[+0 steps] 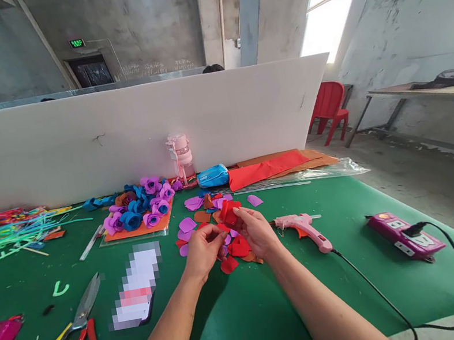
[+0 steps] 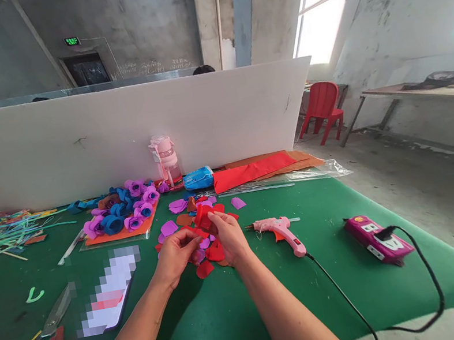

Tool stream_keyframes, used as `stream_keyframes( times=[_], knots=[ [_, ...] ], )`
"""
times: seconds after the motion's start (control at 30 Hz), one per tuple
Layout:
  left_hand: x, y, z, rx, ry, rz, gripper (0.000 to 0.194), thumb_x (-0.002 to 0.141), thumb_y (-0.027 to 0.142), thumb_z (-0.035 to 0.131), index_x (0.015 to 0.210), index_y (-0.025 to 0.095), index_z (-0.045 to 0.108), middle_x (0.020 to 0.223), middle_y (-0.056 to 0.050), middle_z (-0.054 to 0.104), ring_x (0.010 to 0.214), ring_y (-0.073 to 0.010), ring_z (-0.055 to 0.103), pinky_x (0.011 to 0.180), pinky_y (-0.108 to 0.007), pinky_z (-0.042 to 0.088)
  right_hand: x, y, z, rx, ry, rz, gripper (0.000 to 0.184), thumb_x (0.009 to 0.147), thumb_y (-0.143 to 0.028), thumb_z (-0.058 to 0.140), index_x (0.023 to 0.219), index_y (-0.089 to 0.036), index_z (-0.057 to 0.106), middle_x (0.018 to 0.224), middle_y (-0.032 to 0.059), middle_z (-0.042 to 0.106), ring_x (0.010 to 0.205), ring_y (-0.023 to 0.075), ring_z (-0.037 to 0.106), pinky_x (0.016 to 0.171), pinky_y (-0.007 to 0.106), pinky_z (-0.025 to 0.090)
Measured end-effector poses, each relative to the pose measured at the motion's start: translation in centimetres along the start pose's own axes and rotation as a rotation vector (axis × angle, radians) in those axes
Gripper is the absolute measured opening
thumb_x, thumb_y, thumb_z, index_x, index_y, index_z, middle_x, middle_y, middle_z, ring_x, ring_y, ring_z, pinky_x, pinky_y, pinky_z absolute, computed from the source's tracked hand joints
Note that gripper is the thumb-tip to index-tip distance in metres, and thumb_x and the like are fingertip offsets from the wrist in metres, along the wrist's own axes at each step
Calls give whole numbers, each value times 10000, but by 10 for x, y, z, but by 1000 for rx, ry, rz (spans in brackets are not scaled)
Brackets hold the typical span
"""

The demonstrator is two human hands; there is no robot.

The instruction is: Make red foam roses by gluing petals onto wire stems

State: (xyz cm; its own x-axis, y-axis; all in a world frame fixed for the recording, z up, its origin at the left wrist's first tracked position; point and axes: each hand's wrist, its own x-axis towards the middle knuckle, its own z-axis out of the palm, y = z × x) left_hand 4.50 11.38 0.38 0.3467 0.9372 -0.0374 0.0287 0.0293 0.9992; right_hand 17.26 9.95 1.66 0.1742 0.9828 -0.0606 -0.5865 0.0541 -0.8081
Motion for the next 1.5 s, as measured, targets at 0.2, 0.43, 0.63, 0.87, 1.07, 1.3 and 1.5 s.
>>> stream_keyframes(
  times=[0.2, 0.43, 0.63, 0.87, 1.07, 1.3, 1.5],
  knots=[
    [-1, 2, 0, 6, -5, -1, 296, 634, 427, 700, 655, 160, 573, 480, 48, 497, 379, -82, 448, 375, -209, 411, 0, 0, 0, -7, 0, 3, 184, 620, -353, 694, 686, -182, 689, 703, 24, 710, 689, 162, 646, 697, 274, 489],
    [0, 0, 0, 19, -13, 8, 274, 649, 414, 692, 646, 166, 578, 465, 48, 496, 375, -86, 445, 376, -214, 410, 0, -1, 1, 10, -8, -8, 169, 623, -343, 686, 688, -188, 702, 702, 15, 709, 678, 153, 644, 707, 266, 499],
    [1, -2, -1, 37, -24, 16, 269, 665, 410, 682, 649, 165, 572, 467, 45, 497, 377, -89, 442, 379, -220, 421, 0, -1, 1, 4, -10, -12, 180, 637, -337, 672, 714, -178, 709, 715, 27, 714, 691, 156, 651, 724, 267, 497],
    [0, -3, -1, 50, -24, 19, 265, 667, 407, 681, 647, 164, 579, 482, 43, 499, 384, -87, 445, 379, -219, 422, 0, -1, 0, -6, -24, -14, 172, 654, -339, 660, 700, -180, 704, 693, 19, 711, 683, 156, 649, 735, 269, 489],
    [1, -3, 0, 17, -23, 10, 254, 651, 389, 691, 636, 162, 578, 473, 39, 500, 381, -91, 447, 367, -219, 415, 2, -1, -2, 11, -62, 14, 281, 695, -429, 632, 786, -169, 689, 757, 39, 720, 749, 177, 655, 769, 293, 477],
    [2, -5, -1, -56, 57, 46, 281, 648, 410, 693, 650, 165, 557, 502, 50, 515, 373, -86, 475, 376, -211, 403, -2, 6, 1, -10, -194, 12, 298, 663, -283, 683, 944, -213, 614, 879, 18, 702, 774, 167, 648, 719, 280, 471],
    [3, -4, 1, -60, 120, 31, 317, 633, 453, 699, 680, 163, 579, 557, 34, 559, 394, -93, 509, 391, -215, 412, -1, 18, 2, -69, -142, -38, 394, 622, -256, 740, 955, -209, 535, 812, 17, 702, 751, 156, 637, 688, 269, 463]
  ],
)
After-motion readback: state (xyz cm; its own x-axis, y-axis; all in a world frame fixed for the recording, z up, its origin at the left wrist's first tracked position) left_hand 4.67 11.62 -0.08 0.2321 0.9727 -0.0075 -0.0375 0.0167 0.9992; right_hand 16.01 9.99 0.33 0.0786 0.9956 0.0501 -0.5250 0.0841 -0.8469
